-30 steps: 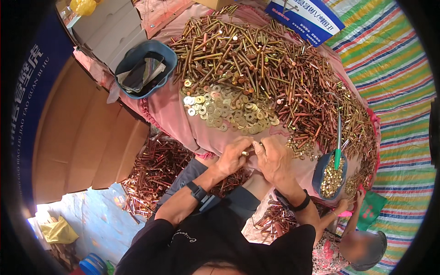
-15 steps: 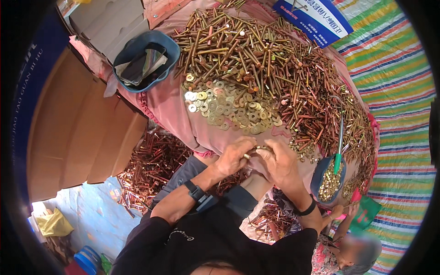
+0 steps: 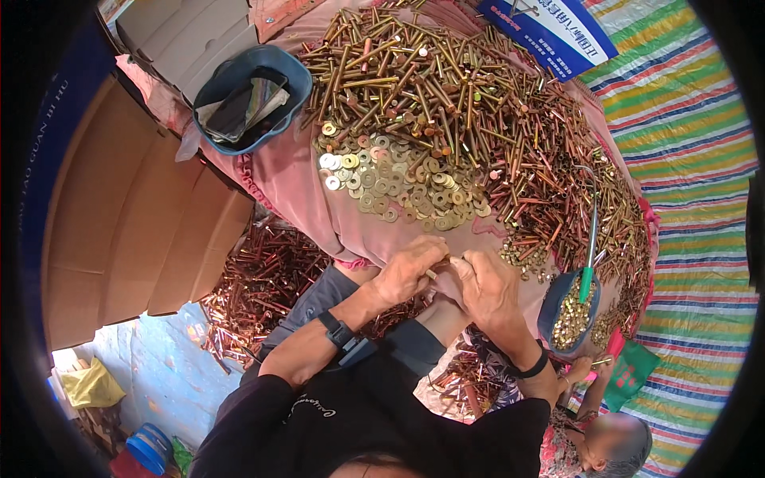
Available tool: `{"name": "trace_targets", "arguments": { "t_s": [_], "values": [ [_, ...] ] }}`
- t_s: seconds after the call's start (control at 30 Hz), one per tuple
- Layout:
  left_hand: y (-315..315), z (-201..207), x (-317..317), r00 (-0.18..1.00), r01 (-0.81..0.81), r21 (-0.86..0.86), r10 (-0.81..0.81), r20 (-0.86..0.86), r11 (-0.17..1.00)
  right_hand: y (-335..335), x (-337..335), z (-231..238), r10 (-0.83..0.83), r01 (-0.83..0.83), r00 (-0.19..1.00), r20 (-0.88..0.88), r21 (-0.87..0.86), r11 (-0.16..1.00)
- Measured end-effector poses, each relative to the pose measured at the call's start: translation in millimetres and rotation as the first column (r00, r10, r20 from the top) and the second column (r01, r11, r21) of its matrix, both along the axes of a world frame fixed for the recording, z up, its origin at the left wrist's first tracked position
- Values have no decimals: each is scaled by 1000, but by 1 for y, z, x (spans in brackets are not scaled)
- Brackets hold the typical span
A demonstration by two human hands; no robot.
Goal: Assembling small metal components by hand into a finished hardware piece.
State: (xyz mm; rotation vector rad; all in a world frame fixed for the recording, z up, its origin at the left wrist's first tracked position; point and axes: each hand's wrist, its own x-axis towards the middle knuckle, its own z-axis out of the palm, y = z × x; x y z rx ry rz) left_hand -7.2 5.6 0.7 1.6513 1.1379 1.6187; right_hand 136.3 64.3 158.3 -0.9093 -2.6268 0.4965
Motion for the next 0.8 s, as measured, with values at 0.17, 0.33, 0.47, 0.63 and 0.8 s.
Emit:
{"name": "trace_targets", "arguments": {
  "t_s": [0.17,0.33,0.47,0.63,0.8],
  "values": [
    [0,2,-2,1000,17,6,-17,1,1000,3,1,1,54,-54,999,2,-8,999],
    [-1,0,2,1000,-21,3,21,-3,1000,2,1,-5,44,-43,998,-38,19,999],
    [1,-1,3,999,-47,42,48,-19,998,1,0,-7,52,-51,995,-86,10,999],
    [0,0,9,996,-94,0,94,-4,996,0,-4,-10,-25,27,999,-32,67,997],
    [6,4,14,992,-124,-11,124,-6,992,2,-3,-23,-189,185,978,-84,-45,982]
  ]
}}
